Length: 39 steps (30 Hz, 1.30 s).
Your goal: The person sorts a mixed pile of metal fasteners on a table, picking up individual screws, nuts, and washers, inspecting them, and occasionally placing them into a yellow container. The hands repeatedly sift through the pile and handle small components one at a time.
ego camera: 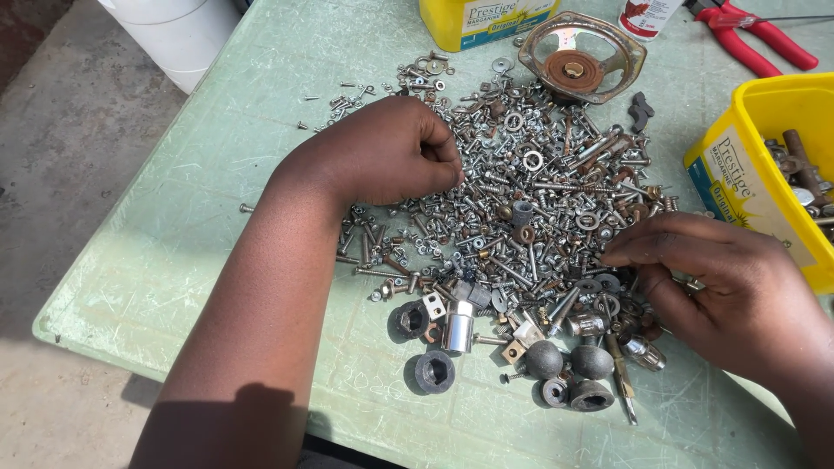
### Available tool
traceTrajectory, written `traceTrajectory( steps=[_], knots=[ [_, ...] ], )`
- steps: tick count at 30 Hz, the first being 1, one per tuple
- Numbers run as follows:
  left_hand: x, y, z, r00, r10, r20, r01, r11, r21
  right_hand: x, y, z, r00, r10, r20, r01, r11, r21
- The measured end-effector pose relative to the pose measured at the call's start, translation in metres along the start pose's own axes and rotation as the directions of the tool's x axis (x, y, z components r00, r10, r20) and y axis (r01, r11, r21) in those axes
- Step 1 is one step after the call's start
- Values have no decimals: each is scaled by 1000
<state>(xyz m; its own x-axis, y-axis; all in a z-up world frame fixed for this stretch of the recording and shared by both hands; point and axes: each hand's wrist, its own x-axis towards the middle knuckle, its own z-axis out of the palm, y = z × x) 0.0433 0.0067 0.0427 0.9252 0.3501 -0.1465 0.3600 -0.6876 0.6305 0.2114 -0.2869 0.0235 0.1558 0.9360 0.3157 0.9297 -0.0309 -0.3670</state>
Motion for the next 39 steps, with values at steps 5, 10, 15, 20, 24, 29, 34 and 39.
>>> traceTrajectory(
  steps=[5,10,15,20,24,29,34,39],
  knots=[
    [-1,3,-1,998,-10,66,11,1000,-2,-1,1,-2,1000,1,-26,-1,1000,-18],
    [-3,9,-2,993,-41,114,40,999,12,-2,3,0,999,15,-46,-16,1000,-20],
    [-1,7,2,996,50,68,-45,996,-72,1,2,-2,996,39,-81,-42,999,-29],
    [4,8,11,986,164,37,-164,986,-19,3,7,0,995,10,-100,-13,1000,-28],
    [2,16,13,979,200,37,-200,980,-4,5,4,-2,993,6,-118,-6,1000,-2],
    [3,19,18,964,265,3,-265,964,-29,5,7,-3,992,9,-127,-15,999,-45],
    [3,22,22,959,282,7,-282,959,-33,5,7,-3,988,52,-143,-59,997,-51],
    [4,21,25,944,330,11,-329,942,-64,7,4,-5,983,116,-141,-121,992,-21]
  ],
)
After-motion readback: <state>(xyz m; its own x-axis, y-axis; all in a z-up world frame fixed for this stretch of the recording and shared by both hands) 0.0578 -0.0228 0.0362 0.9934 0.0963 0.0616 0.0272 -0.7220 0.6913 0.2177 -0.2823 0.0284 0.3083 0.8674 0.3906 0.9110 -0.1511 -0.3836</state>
